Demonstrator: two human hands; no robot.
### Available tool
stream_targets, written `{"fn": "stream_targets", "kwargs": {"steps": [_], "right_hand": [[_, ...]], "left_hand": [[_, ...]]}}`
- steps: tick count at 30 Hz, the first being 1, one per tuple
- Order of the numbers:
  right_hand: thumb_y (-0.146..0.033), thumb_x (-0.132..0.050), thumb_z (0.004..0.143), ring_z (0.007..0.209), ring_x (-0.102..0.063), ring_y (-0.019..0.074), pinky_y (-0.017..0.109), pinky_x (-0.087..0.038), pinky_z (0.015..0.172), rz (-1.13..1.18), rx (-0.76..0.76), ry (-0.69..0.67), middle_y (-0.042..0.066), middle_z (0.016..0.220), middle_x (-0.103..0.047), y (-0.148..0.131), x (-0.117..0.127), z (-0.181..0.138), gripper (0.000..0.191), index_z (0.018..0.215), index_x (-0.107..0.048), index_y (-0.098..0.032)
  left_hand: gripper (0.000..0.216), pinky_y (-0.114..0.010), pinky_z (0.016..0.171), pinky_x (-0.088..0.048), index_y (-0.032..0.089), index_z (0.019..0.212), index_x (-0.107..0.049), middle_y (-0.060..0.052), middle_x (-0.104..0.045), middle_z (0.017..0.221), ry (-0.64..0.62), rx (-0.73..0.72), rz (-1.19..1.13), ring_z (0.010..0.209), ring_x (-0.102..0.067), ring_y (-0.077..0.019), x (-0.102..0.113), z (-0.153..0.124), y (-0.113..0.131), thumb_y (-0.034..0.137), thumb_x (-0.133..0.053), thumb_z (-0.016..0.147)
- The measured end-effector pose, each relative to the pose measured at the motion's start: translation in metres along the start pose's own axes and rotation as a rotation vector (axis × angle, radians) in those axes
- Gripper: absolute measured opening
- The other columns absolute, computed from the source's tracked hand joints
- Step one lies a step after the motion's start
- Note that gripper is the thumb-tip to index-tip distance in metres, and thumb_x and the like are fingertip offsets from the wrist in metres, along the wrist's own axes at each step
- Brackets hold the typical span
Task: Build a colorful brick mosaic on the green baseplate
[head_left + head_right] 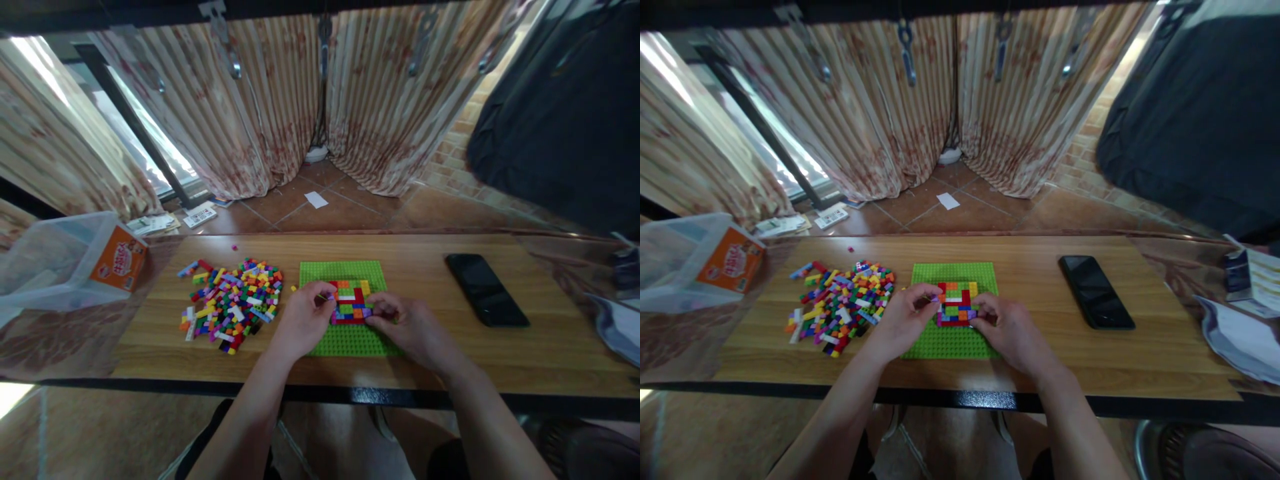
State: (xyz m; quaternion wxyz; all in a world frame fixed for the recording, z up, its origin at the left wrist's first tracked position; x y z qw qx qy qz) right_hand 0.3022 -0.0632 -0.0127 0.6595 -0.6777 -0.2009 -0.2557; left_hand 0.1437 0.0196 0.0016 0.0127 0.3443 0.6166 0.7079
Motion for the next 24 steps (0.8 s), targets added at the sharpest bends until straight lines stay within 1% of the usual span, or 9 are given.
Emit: {"fn": "stream_targets", "kwargs": {"steps": [2, 4, 6, 8, 11, 14, 20, 24], "right_hand": [[-0.033, -0.063, 0.086, 0.075, -0.069, 0.0168, 0.029, -0.052, 0.07, 0.048, -0.005, 0.007, 0.001, 0.085, -0.075, 0.004, 0.003, -0.001, 0.019, 0.102, -0.068, -0.024], [-0.038, -0.064, 0.086, 0.08, -0.07, 0.0183, 0.03, -0.053, 0.072, 0.067, -0.034, 0.059, 0.002, 0.09, -0.076, 0.011, 0.01, -0.001, 0.021, 0.101, -0.069, -0.024], [-0.041, -0.06, 0.087, 0.08, -0.07, 0.0192, 0.03, -0.052, 0.072, 0.047, -0.09, 0.123, 0.004, 0.09, -0.076, 0.018, 0.018, 0.0, 0.023, 0.098, -0.069, -0.022], [-0.044, -0.056, 0.089, 0.078, -0.069, 0.0198, 0.031, -0.052, 0.07, 0.009, -0.142, 0.149, 0.005, 0.086, -0.075, 0.024, 0.021, 0.003, 0.027, 0.094, -0.069, -0.021], [-0.05, -0.055, 0.089, 0.074, -0.068, 0.0201, 0.032, -0.05, 0.067, -0.01, -0.193, 0.121, 0.005, 0.082, -0.074, 0.028, 0.015, 0.007, 0.033, 0.091, -0.068, -0.02], [-0.055, -0.058, 0.086, 0.074, -0.068, 0.0204, 0.032, -0.049, 0.066, -0.002, -0.227, 0.102, 0.005, 0.083, -0.074, 0.031, 0.009, 0.008, 0.037, 0.093, -0.067, -0.02], [-0.055, -0.062, 0.082, 0.072, -0.067, 0.0209, 0.033, -0.047, 0.065, -0.067, -0.268, 0.112, 0.004, 0.08, -0.073, 0.034, 0.006, 0.008, 0.037, 0.094, -0.065, -0.02], [-0.055, -0.062, 0.082, 0.075, -0.068, 0.0211, 0.034, -0.048, 0.068, -0.076, -0.284, 0.108, 0.005, 0.083, -0.073, 0.035, 0.006, 0.009, 0.038, 0.096, -0.066, -0.019]], "left_hand": [[0.017, -0.029, 0.076, -0.052, 0.015, 0.093, -0.071, -0.005, -0.073, 0.093, -0.004, 0.005, -0.008, 0.08, -0.067, -0.016, -0.001, 0.0, -0.001, 0.008, -0.057, 0.084], [0.018, -0.03, 0.078, -0.053, 0.015, 0.095, -0.071, -0.006, -0.073, 0.094, -0.007, 0.005, -0.026, 0.082, -0.067, -0.0167, -0.002, 0.0, -0.004, 0.01, -0.057, 0.085], [0.018, -0.031, 0.08, -0.054, 0.015, 0.096, -0.07, -0.007, -0.073, 0.096, -0.002, -0.003, -0.042, 0.084, -0.067, -0.0172, -0.002, 0.0, -0.006, 0.011, -0.056, 0.086], [0.018, -0.032, 0.082, -0.054, 0.015, 0.096, -0.07, -0.007, -0.073, 0.096, 0.005, -0.014, -0.046, 0.085, -0.067, -0.0175, -0.002, 0.0, -0.008, 0.011, -0.056, 0.086], [0.018, -0.032, 0.081, -0.054, 0.016, 0.095, -0.07, -0.006, -0.073, 0.095, 0.006, -0.017, -0.034, 0.085, -0.067, -0.0176, -0.002, 0.0, -0.009, 0.011, -0.056, 0.085], [0.019, -0.032, 0.08, -0.054, 0.016, 0.094, -0.07, -0.007, -0.073, 0.095, 0.003, -0.004, -0.017, 0.085, -0.067, -0.0179, -0.002, 0.0, -0.007, 0.01, -0.055, 0.084], [0.019, -0.032, 0.081, -0.054, 0.016, 0.093, -0.07, -0.006, -0.072, 0.094, -0.003, 0.005, -0.009, 0.085, -0.067, -0.018, -0.001, -0.002, -0.004, 0.01, -0.055, 0.084], [0.018, -0.031, 0.079, -0.054, 0.016, 0.09, -0.069, -0.005, -0.072, 0.089, -0.006, 0.004, -0.013, 0.082, -0.066, -0.0175, 0.0, -0.002, -0.006, 0.009, -0.055, 0.083]]}}
Point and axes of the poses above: each hand's wrist, its own z-axis towards the middle knuckle, its own x-axis out of the back of the hand, y = z × x, the point moved 9 cm from there along z, towards the middle knuckle
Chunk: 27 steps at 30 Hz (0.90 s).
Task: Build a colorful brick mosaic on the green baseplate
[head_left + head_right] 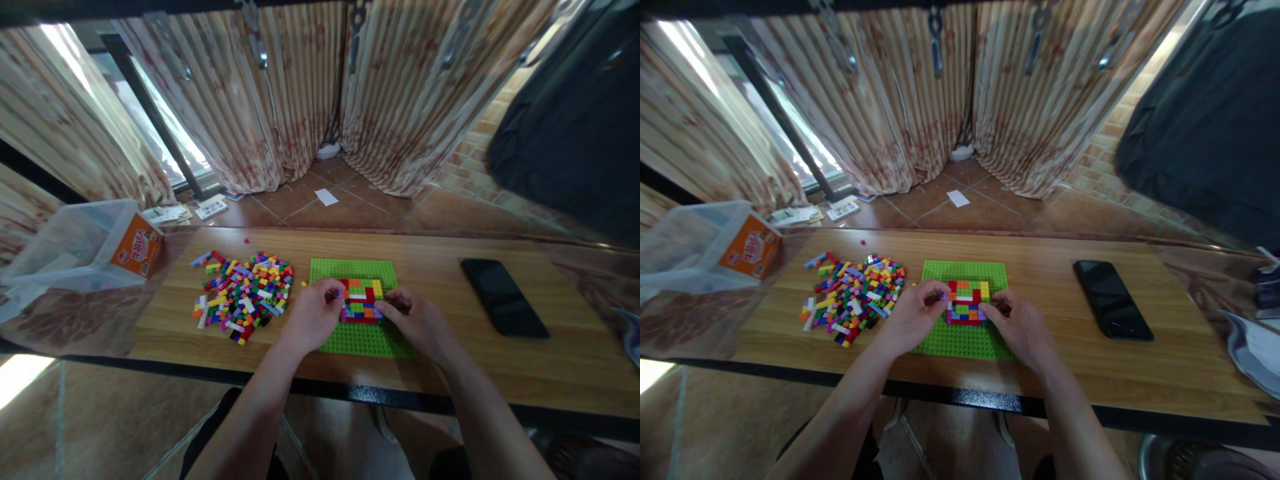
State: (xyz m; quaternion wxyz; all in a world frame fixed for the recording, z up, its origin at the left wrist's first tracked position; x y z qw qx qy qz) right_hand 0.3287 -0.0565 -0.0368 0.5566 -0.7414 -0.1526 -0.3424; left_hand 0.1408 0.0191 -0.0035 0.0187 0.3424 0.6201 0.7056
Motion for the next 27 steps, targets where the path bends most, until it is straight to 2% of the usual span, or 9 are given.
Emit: {"fn": "stream_targets", "kwargs": {"steps": [11, 17, 27], "right_hand": [[-0.054, -0.063, 0.082, 0.068, -0.067, 0.0205, 0.032, -0.047, 0.062, -0.053, 0.063, 0.042, 0.004, 0.076, -0.073, -0.008, 0.003, -0.003, 0.034, 0.091, -0.067, -0.021], [-0.053, -0.062, 0.082, 0.07, -0.068, 0.0213, 0.034, -0.049, 0.066, -0.085, 0.095, 0.06, 0.004, 0.079, -0.073, -0.006, 0.0, -0.004, 0.032, 0.09, -0.065, -0.022], [-0.063, -0.067, 0.074, 0.082, -0.072, 0.0283, 0.041, -0.055, 0.071, -0.046, 0.033, 0.028, 0.008, 0.088, -0.076, 0.013, 0.0, 0.001, 0.045, 0.093, -0.067, -0.022]], "left_hand": [[0.019, -0.029, 0.076, -0.053, 0.016, 0.09, -0.068, -0.004, -0.071, 0.086, -0.01, -0.003, 0.034, 0.081, -0.065, -0.0173, -0.001, -0.003, 0.002, 0.008, -0.054, 0.081], [0.018, -0.029, 0.073, -0.052, 0.016, 0.091, -0.069, -0.004, -0.071, 0.083, 0.005, 0.003, 0.056, 0.077, -0.064, -0.0167, -0.001, -0.001, 0.001, 0.009, -0.055, 0.081], [0.02, -0.028, 0.07, -0.051, 0.016, 0.091, -0.07, -0.004, -0.07, 0.084, 0.065, 0.024, 0.046, 0.072, -0.063, -0.0155, 0.004, -0.004, 0.003, 0.008, -0.055, 0.078]]}}
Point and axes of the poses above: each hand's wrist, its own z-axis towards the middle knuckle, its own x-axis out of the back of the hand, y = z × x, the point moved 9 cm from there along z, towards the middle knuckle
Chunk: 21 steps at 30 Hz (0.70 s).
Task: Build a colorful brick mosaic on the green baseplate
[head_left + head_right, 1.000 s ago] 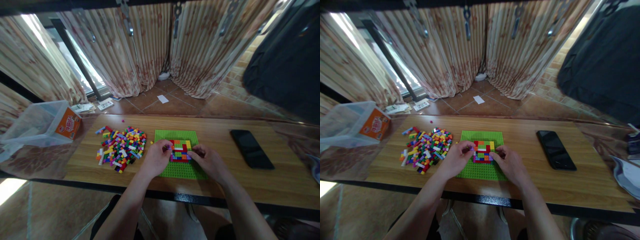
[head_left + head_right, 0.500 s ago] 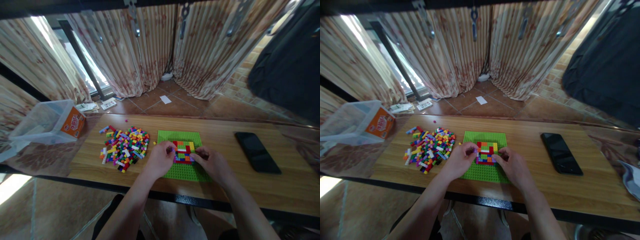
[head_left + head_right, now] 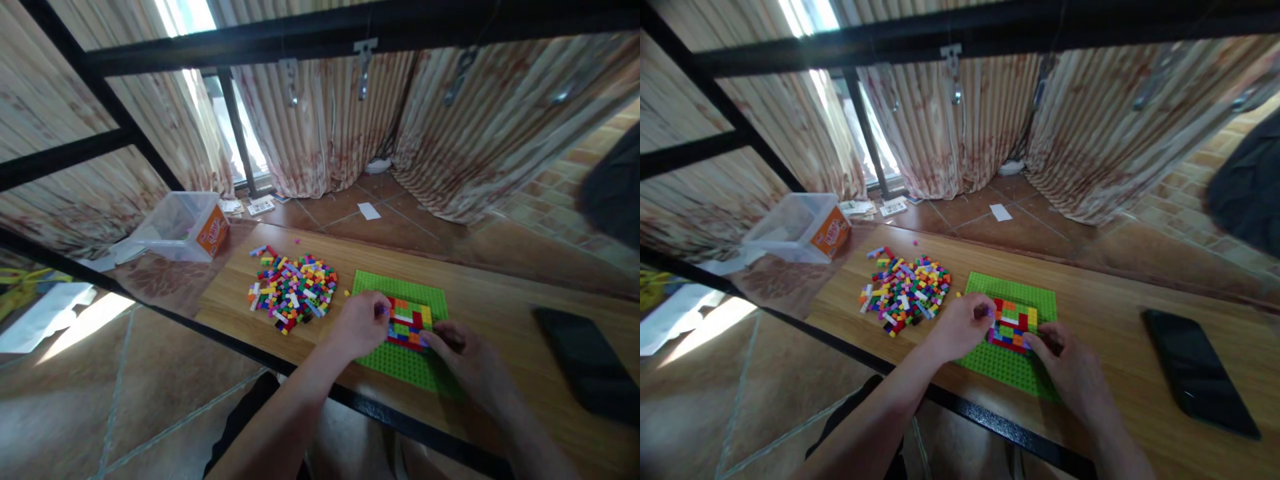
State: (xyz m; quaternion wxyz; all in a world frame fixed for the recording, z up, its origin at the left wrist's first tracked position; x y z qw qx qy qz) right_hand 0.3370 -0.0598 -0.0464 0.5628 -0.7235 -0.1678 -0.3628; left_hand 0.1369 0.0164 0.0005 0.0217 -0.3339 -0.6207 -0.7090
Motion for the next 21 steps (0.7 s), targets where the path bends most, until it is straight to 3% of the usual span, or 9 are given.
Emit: {"fn": "stream_targets", "kwargs": {"steps": [7, 14, 21], "right_hand": [[-0.058, -0.05, 0.088, 0.065, -0.07, 0.0225, 0.034, -0.053, 0.06, 0.081, -0.022, 0.12, 0.005, 0.072, -0.072, -0.007, 0.023, -0.002, 0.04, 0.089, -0.066, -0.021], [-0.05, -0.053, 0.086, 0.068, -0.069, 0.0226, 0.033, -0.051, 0.063, 0.041, 0.066, 0.158, 0.006, 0.075, -0.074, -0.029, 0.021, 0.0, 0.034, 0.087, -0.069, -0.021], [-0.046, -0.053, 0.087, 0.07, -0.069, 0.0211, 0.033, -0.05, 0.066, 0.026, 0.077, 0.157, 0.005, 0.08, -0.075, -0.031, 0.021, -0.002, 0.031, 0.09, -0.07, -0.021]], "left_hand": [[0.015, -0.027, 0.072, -0.052, 0.016, 0.083, -0.067, -0.003, -0.069, 0.082, 0.073, -0.019, -0.01, 0.075, -0.063, -0.0155, 0.02, 0.004, -0.009, 0.007, -0.057, 0.075], [0.015, -0.028, 0.08, -0.053, 0.017, 0.08, -0.068, -0.002, -0.071, 0.083, 0.007, -0.064, -0.04, 0.081, -0.065, -0.0154, 0.014, 0.0, -0.008, 0.006, -0.059, 0.077], [0.015, -0.029, 0.078, -0.053, 0.017, 0.082, -0.07, -0.002, -0.072, 0.082, -0.041, -0.032, -0.062, 0.08, -0.067, -0.0154, 0.009, -0.005, -0.008, 0.005, -0.06, 0.078]]}}
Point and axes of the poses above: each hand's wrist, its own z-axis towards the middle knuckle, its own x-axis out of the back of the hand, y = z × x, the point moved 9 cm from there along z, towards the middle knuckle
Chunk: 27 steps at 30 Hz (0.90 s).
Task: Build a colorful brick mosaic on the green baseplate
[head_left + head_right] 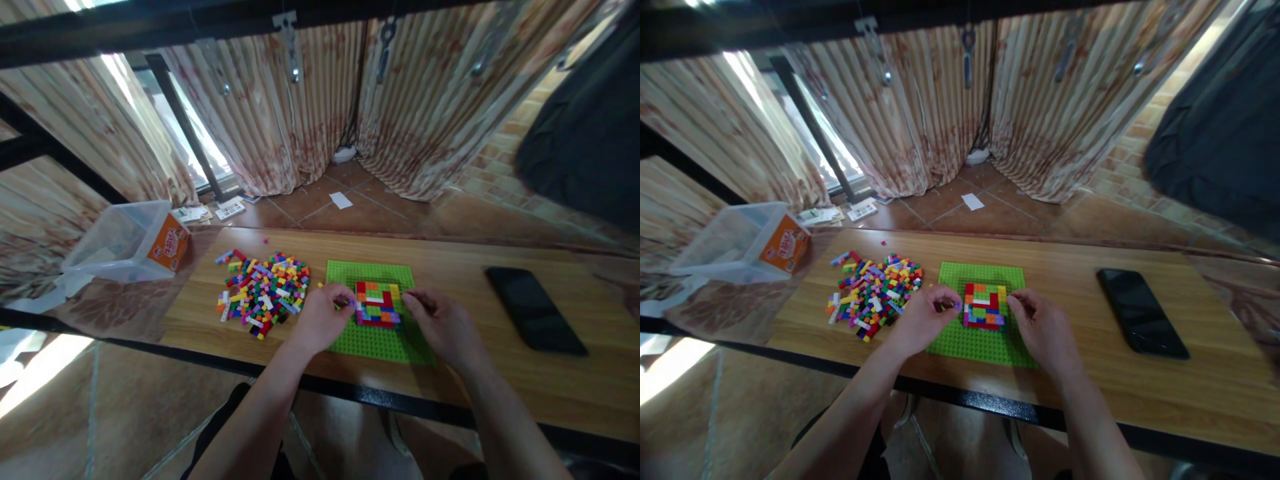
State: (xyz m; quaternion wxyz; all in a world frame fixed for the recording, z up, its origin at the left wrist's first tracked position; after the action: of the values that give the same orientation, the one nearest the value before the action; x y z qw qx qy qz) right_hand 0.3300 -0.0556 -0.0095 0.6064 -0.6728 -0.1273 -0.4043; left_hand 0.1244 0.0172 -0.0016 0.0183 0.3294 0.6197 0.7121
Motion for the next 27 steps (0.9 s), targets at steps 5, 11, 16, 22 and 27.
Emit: {"fn": "stream_targets", "kwargs": {"steps": [5, 11, 16, 22, 27], "right_hand": [[-0.043, -0.051, 0.088, 0.075, -0.07, 0.021, 0.031, -0.05, 0.067, -0.005, 0.022, -0.005, 0.006, 0.083, -0.076, -0.003, -0.002, -0.001, 0.028, 0.088, -0.07, -0.022], [-0.045, -0.051, 0.088, 0.078, -0.07, 0.0222, 0.033, -0.05, 0.069, -0.026, 0.006, -0.023, 0.006, 0.086, -0.076, -0.001, -0.004, -0.001, 0.03, 0.091, -0.069, -0.022], [-0.044, -0.051, 0.088, 0.079, -0.07, 0.0229, 0.034, -0.049, 0.069, -0.056, 0.016, -0.044, 0.007, 0.088, -0.076, 0.001, -0.007, 0.0, 0.029, 0.092, -0.069, -0.022], [-0.041, -0.05, 0.087, 0.076, -0.069, 0.0221, 0.033, -0.049, 0.068, -0.06, 0.026, -0.013, 0.007, 0.085, -0.075, -0.003, -0.008, 0.0, 0.026, 0.089, -0.068, -0.022], [-0.04, -0.05, 0.088, 0.075, -0.069, 0.0213, 0.033, -0.049, 0.069, -0.05, 0.038, 0.004, 0.007, 0.084, -0.075, -0.006, -0.007, 0.001, 0.026, 0.088, -0.069, -0.022]], "left_hand": [[0.018, -0.029, 0.078, -0.054, 0.017, 0.082, -0.069, -0.001, -0.071, 0.081, -0.019, -0.008, -0.018, 0.079, -0.067, -0.015, -0.007, 0.0, 0.001, 0.003, -0.059, 0.077], [0.021, -0.028, 0.078, -0.056, 0.017, 0.08, -0.068, -0.001, -0.067, 0.082, 0.022, -0.049, 0.006, 0.076, -0.066, -0.0133, -0.018, 0.001, 0.002, -0.001, -0.059, 0.075], [0.02, -0.025, 0.072, -0.057, 0.016, 0.083, -0.067, -0.003, -0.065, 0.095, 0.03, -0.024, -0.058, 0.077, -0.067, -0.0115, -0.02, 0.002, -0.003, 0.0, -0.059, 0.075], [0.03, -0.026, 0.07, -0.056, 0.015, 0.095, -0.065, -0.004, -0.068, 0.095, -0.039, 0.038, -0.084, 0.078, -0.069, -0.0132, -0.02, 0.004, -0.012, -0.004, -0.054, 0.073], [0.017, -0.03, 0.075, -0.054, 0.014, 0.095, -0.067, -0.005, -0.072, 0.089, 0.003, 0.055, -0.01, 0.082, -0.068, -0.0167, -0.015, 0.007, -0.015, 0.009, -0.057, 0.082]]}}
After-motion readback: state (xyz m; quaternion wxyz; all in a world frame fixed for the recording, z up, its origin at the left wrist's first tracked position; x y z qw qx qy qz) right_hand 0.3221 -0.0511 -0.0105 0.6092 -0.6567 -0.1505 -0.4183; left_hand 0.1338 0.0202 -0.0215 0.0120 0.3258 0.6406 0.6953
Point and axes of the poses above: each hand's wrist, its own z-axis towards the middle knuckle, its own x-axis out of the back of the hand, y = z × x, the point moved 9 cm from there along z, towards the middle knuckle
